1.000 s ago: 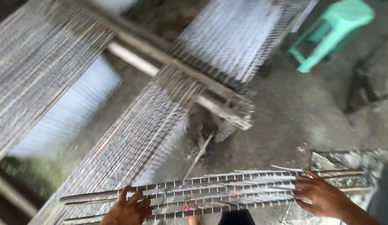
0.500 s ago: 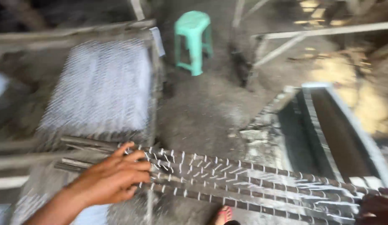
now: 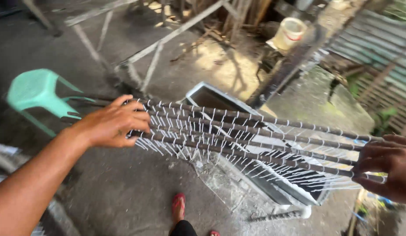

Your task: Dipping multiple racks of candle wicks into a trough of molten wax and hanging them on a wooden frame to dry.

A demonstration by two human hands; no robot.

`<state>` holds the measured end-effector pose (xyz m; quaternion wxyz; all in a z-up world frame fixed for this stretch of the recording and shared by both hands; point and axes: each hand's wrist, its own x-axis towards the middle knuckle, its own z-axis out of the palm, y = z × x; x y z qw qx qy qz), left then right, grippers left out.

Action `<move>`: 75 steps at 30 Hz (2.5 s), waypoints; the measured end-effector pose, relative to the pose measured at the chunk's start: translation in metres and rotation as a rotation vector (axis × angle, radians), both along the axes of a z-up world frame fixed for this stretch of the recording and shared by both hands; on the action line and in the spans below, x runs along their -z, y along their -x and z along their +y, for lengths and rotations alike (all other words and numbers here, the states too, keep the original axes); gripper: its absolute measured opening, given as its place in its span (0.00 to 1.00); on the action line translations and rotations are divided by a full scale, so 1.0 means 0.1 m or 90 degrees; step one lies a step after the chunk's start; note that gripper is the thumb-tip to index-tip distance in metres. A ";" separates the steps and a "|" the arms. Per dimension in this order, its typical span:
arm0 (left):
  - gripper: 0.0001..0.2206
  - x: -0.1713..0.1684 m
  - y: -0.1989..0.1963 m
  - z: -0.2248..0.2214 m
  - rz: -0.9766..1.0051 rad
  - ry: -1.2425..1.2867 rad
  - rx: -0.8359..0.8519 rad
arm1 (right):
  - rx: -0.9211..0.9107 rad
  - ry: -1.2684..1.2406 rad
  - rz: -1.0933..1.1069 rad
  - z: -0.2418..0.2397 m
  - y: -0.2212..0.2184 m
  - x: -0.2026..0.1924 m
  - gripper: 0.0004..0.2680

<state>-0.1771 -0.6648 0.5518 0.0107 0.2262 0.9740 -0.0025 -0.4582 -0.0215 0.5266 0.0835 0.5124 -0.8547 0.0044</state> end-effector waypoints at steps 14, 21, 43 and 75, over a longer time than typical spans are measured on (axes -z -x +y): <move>0.11 -0.37 3.09 -0.50 -0.088 0.052 0.201 | 0.278 0.035 0.031 0.12 0.39 0.03 0.05; 0.12 0.19 3.80 -0.46 -0.158 0.083 0.255 | 0.365 -0.263 -0.120 -0.39 0.38 0.32 0.10; 0.15 1.83 4.46 -0.49 -0.214 0.086 0.286 | 0.385 -0.228 -0.244 -0.66 0.57 1.63 0.11; 0.11 1.93 4.54 -0.25 -0.224 0.075 0.319 | 0.410 -0.202 -0.361 -0.52 0.60 1.58 0.09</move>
